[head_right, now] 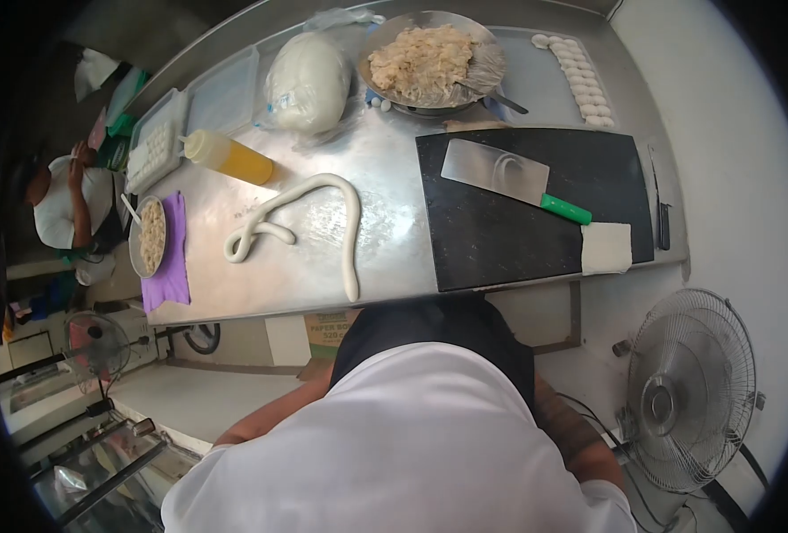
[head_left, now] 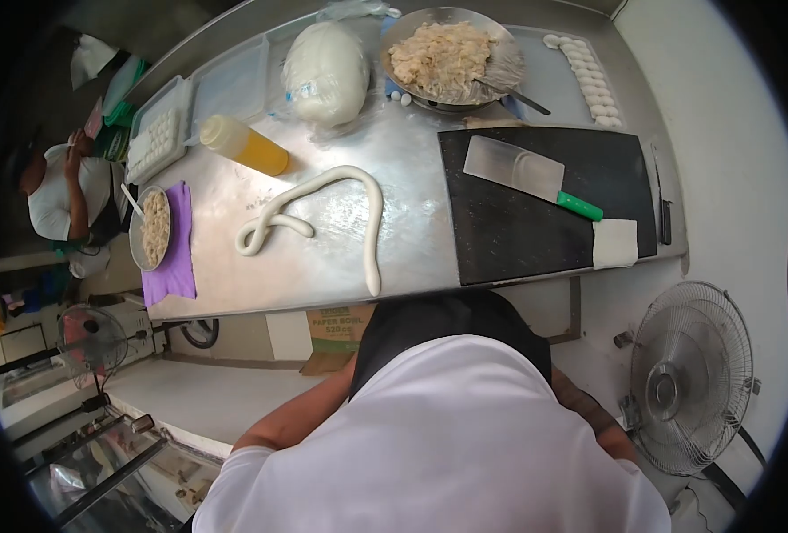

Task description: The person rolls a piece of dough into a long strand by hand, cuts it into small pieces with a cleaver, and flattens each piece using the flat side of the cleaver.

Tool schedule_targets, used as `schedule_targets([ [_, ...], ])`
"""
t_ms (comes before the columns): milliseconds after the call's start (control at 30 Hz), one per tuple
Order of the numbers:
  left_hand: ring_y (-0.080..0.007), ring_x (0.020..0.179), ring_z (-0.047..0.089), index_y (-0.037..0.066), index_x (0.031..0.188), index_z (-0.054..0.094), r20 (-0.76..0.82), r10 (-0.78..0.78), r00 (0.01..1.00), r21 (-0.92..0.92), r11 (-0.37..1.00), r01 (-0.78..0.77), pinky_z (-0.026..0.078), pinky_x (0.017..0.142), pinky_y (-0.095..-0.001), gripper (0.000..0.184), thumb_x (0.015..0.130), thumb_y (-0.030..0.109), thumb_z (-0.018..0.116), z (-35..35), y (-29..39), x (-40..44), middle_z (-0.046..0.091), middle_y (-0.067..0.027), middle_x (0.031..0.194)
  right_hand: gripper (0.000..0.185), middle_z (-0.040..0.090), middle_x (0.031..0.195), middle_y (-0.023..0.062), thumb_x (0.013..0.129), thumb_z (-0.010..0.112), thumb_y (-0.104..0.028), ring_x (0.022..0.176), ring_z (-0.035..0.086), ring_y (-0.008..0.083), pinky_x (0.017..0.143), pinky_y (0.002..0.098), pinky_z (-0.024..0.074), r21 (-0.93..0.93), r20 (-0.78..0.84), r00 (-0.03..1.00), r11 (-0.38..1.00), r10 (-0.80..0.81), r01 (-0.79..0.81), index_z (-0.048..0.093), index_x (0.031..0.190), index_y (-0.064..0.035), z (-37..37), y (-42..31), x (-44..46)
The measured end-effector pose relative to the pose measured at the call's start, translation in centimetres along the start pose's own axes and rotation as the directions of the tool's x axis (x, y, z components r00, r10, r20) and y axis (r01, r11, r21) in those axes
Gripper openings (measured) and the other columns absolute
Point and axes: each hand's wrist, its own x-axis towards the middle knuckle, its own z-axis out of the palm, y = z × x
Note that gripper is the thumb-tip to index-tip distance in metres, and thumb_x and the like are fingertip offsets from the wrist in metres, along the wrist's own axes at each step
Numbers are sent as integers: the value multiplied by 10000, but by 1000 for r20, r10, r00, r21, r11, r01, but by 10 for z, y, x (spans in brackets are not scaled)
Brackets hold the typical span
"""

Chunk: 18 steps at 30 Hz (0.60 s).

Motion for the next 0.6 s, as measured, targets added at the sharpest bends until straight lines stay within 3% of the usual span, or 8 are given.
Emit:
schedule_targets([
  [200,-432,1054,720,-21,1142,713,167,-31,985,93,996,15,561,919,-509,297,1004,230,633,10,4,29,720,-290,1151,332,720,1049,284,942,702,-236,1007,696,454,926,507,556,-166,176,984,986,14,16,717,1131,36,-22,44,28],
  [300,-428,1044,724,-20,1109,725,202,-133,970,338,939,59,563,915,-509,291,999,237,646,-13,-8,35,732,-284,1119,342,720,1038,287,937,714,-260,998,694,458,933,507,556,-372,233,969,928,86,7,728,1107,37,-58,92,38],
  [333,-427,1040,725,-20,1097,730,180,-187,966,466,881,83,563,914,-510,289,997,239,650,-22,-15,37,736,-282,1108,346,720,1034,287,935,718,-268,995,694,460,935,507,556,-474,227,964,880,137,-13,732,1099,37,-76,105,38],
  [400,-424,1034,728,-19,1075,738,18,-314,949,764,617,190,564,912,-510,287,994,244,658,-48,-27,36,743,-278,1087,320,726,1033,267,955,711,-268,990,701,448,922,496,562,-739,146,957,671,252,-64,745,1091,20,-117,115,38],
  [467,-419,999,732,-6,1049,742,-250,-273,929,805,475,356,573,876,-498,295,995,275,674,-62,-23,37,754,-263,1030,266,738,1039,224,997,691,-251,985,716,422,892,473,574,-925,34,937,366,348,-103,762,1091,-13,-158,102,38],
  [500,-415,967,735,7,1035,743,-389,-218,895,776,446,446,581,842,-486,305,998,304,685,-66,-18,38,760,-251,985,264,736,1022,214,1006,688,-256,966,716,410,872,475,571,-916,-29,948,371,318,-153,755,1086,-14,-174,82,48],
  [567,-411,888,731,2,1007,705,-475,115,873,629,738,245,572,768,-486,351,949,343,765,-64,5,36,752,-226,938,221,724,949,198,1025,663,-217,892,707,395,832,490,560,-609,-355,934,767,-35,-202,729,1083,-15,-173,21,69],
  [600,-405,850,722,-5,1023,693,-546,188,817,581,787,207,567,755,-481,373,927,342,792,-53,25,39,740,-214,905,207,718,967,194,1019,666,-200,909,701,387,844,483,553,-556,-423,901,813,-100,-171,712,1097,-13,-166,-11,85],
])
